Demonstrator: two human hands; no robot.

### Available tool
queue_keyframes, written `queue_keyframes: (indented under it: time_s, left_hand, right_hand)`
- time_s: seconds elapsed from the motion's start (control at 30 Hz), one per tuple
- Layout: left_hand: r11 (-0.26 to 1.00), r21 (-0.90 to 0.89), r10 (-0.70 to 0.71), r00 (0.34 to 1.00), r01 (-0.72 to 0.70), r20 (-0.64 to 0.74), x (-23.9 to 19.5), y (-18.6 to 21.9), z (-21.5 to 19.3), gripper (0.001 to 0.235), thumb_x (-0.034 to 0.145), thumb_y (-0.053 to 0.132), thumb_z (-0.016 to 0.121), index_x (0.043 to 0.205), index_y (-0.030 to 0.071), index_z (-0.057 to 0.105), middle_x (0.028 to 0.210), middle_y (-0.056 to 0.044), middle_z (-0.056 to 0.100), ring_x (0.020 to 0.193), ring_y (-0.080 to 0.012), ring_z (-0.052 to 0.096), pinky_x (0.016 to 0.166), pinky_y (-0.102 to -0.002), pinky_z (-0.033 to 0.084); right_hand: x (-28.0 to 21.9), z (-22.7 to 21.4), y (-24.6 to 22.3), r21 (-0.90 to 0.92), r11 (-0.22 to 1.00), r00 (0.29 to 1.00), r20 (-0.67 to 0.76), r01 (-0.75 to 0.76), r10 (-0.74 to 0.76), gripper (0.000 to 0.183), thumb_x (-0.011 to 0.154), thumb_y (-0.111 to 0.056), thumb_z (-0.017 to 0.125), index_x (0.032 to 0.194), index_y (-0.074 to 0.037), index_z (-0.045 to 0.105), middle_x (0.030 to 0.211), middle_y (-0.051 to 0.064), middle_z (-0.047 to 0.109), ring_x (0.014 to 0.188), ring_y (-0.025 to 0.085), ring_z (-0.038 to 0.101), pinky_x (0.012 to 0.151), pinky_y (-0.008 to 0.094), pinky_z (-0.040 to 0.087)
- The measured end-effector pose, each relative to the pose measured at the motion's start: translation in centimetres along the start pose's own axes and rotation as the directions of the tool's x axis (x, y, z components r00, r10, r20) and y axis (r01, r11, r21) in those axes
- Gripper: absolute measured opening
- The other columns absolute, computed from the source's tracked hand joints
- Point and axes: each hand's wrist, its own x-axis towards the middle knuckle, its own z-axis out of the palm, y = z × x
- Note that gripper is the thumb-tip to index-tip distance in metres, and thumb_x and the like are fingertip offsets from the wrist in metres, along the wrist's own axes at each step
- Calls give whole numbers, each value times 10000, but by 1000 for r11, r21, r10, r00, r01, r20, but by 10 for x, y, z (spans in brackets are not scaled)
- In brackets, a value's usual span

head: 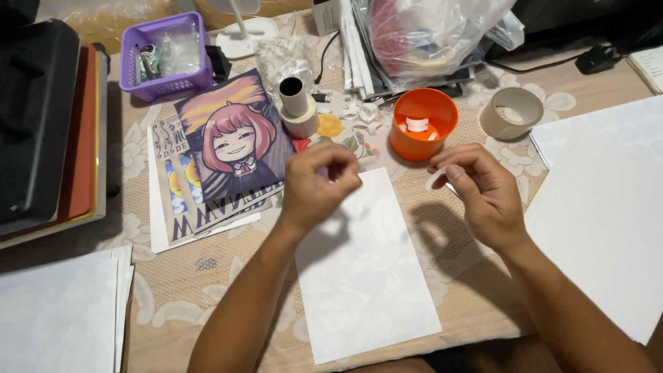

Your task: The person is aligning a white sheet of paper over a printed design and securing it with small pieces of heat-resistant tape.

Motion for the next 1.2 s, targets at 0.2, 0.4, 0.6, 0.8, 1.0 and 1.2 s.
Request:
queue_keyframes:
  time_s: [0.2, 0.4, 0.6, 0.8, 1.0, 1.2]
  left_hand:
    - [881, 260, -405, 914, 396, -18, 63, -140, 31, 68, 863, 225, 795, 845, 192, 852, 659, 20, 703, 678, -163, 685, 709, -389, 593]
    - [764, 474, -502, 865, 438, 10, 82, -184, 39, 144, 992, 250, 781, 960, 142, 871, 727, -2, 761, 814, -287, 783, 782, -462, 633]
    - [736, 586, -612, 705, 340, 360, 67, -54, 2, 352, 1082, 343, 722, 1055, 16, 848, 965, -215, 838, 1068, -460, 798, 937, -566, 606]
    - [603, 788, -775, 325, 122, 542, 56, -26, -12, 770, 702, 519, 1075, 1211, 16, 792, 1276, -249, 801, 1324, -500, 726, 1119, -612, 584]
    - [530, 848, -790, 379, 24, 483, 34, -49, 5, 1130, 493, 558, 1173, 1364, -16, 738, 1355, -282, 726, 1374, -520, 665, 1155, -649, 553]
    - [546, 827, -796, 391, 132, 463, 37, -31, 2, 1114, 459, 452, 1204, 1340, -38, 731, 1335, -276, 712, 1383, -525, 634, 1188, -645, 513]
  right_hand:
    - [-42, -10, 26, -249, 954, 942, 244, -169, 230, 392, 1197, -234, 506, 1198, 3, 818, 1265, 232, 821, 1237, 396, 787, 1048, 558, 596]
    - [-79, 9, 38, 70, 863, 859, 169, -500, 484, 540, 1223, -325, 427, 1215, 74, 791, 1479, 268, 722, 1348, 333, 683, 1162, 556, 552]
    - [-74, -3, 63, 311, 704, 768, 203, -639, 608, 602, 1230, -422, 356, 1300, 49, 723, 1525, 212, 662, 1404, 335, 666, 1203, 576, 547]
    - [-55, 2, 44, 304, 665, 730, 238, -682, 641, 689, 1221, -504, 345, 1300, 59, 733, 1509, 222, 686, 1460, 362, 648, 1197, 646, 550]
    - [-56, 3, 45, 283, 642, 700, 228, -713, 677, 706, 1210, -523, 358, 1305, 73, 724, 1505, 232, 658, 1471, 392, 626, 1196, 643, 550]
    - [-57, 6, 62, 247, 691, 733, 213, -680, 646, 659, 1221, -497, 399, 1294, 72, 722, 1552, 225, 614, 1501, 389, 597, 1231, 599, 522]
